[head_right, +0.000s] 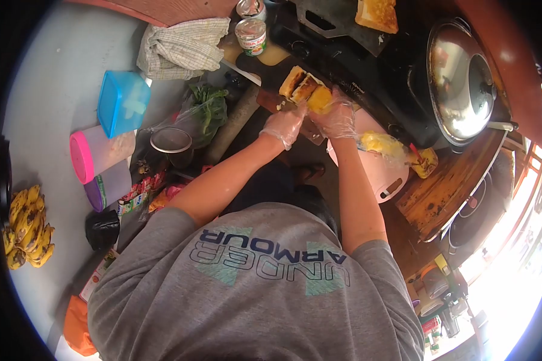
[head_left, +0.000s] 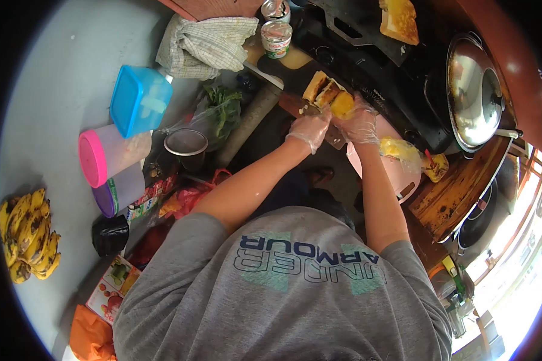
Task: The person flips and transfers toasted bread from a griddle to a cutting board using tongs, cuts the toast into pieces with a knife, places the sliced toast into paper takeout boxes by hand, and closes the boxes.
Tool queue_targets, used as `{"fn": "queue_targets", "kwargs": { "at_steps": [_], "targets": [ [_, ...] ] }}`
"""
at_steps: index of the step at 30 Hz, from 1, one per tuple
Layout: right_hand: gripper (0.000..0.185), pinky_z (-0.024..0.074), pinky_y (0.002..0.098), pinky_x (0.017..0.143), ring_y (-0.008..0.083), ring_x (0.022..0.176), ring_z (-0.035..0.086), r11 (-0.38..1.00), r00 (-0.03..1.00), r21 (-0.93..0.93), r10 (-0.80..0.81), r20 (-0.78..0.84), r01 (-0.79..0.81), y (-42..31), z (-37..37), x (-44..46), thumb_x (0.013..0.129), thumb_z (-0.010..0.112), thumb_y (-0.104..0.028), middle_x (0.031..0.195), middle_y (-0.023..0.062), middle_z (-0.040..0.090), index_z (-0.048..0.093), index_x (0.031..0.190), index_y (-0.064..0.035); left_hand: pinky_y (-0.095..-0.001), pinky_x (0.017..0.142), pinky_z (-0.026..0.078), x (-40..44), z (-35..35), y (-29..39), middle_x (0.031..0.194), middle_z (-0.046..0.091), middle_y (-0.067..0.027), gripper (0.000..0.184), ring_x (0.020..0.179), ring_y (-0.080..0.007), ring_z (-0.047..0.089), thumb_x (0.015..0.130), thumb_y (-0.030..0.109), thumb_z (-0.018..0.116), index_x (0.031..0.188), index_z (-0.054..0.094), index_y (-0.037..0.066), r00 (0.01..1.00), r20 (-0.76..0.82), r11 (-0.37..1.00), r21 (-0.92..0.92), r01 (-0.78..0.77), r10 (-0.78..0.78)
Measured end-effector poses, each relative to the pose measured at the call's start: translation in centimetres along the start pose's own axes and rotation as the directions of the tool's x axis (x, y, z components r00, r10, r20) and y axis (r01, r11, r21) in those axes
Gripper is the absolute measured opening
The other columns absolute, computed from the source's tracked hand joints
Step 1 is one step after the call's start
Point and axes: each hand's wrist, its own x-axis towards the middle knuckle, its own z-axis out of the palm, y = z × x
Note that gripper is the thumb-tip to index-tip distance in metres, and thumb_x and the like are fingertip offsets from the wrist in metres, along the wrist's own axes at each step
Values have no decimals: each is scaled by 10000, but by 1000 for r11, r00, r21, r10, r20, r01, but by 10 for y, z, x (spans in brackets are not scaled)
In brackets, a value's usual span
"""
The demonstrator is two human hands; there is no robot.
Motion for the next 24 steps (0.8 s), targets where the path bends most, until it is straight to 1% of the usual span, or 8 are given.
{"fn": "queue_targets", "kwargs": {
  "at_steps": [3, 5, 9, 12, 16, 18, 21, 24],
  "targets": [
    [1032, 455, 467, 1094, 440, 1240, 584, 998, 997, 24, -52, -55, 53, 1, 0, -1, 678, 837, -483, 1316, 331, 602, 466, 1426, 123, -502, 793, 590, 2, 14, -10, 1061, 712, -273, 669, 941, -420, 730, 921, 68, 504, 1543, 271, -12, 983, -137, 993, 14, -120, 121],
    [1035, 454, 470, 1093, 441, 1243, 582, 999, 998, 22, -26, -59, 27, 1, 5, -1, 679, 837, -480, 1315, 330, 600, 459, 1432, 120, -504, 803, 593, -3, 5, 2, 1043, 739, -242, 602, 945, -400, 740, 959, 94, 469, 1531, 332, -34, 994, -100, 999, 30, -41, 43],
    [1052, 455, 476, 1090, 444, 1255, 571, 999, 999, 28, 39, 9, -39, -4, -4, -3, 682, 835, -473, 1327, 331, 592, 430, 1455, 115, -501, 796, 595, 3, 6, 3, 1045, 739, -242, 594, 940, -398, 742, 964, 95, 463, 1530, 334, -31, 997, -66, 998, 60, -37, 41],
    [1047, 458, 475, 1087, 446, 1256, 568, 999, 999, 44, 13, -46, -11, -4, 0, -3, 686, 832, -470, 1334, 320, 592, 426, 1454, 115, -503, 799, 594, 5, 5, 1, 1029, 738, -250, 604, 932, -398, 742, 956, 85, 484, 1527, 332, -39, 989, -133, 997, 49, -66, 72],
    [1054, 459, 472, 1087, 446, 1250, 572, 1000, 998, -5, 16, -52, -16, 6, 4, -7, 683, 831, -466, 1335, 315, 594, 417, 1450, 127, -506, 770, 588, -10, -34, 23, 948, 730, -262, 681, 891, -411, 735, 881, 40, 584, 1506, 332, -52, 1000, -18, 1000, 16, -4, 4],
    [1037, 461, 476, 1084, 449, 1237, 577, 998, 992, 14, -59, -109, 61, 12, 2, -12, 690, 840, -419, 1332, 284, 607, 407, 1487, 83, -511, 741, 577, -25, -38, 32, 870, 716, -267, 715, 845, -424, 724, 816, 9, 649, 1465, 359, -61, 998, -63, 999, 20, -27, 28],
    [1004, 450, 446, 1112, 420, 1292, 561, 964, 981, 187, -173, -91, 187, 27, -11, -19, 705, 844, -359, 1402, 252, 584, 408, 1524, 24, -515, 749, 579, -18, -17, 38, 873, 717, -271, 702, 850, -426, 725, 821, 9, 643, 1465, 371, -54, 987, -116, 993, 48, -107, 112],
    [946, 439, 407, 1137, 376, 1341, 547, 942, 962, 218, -226, -152, 255, 44, 5, -20, 732, 833, -307, 1459, 229, 556, 422, 1533, -16, -521, 759, 581, -15, -18, 46, 901, 722, -278, 656, 864, -427, 728, 852, 41, 618, 1462, 389, -42, 991, -100, 996, 18, -85, 87]
  ]
}}
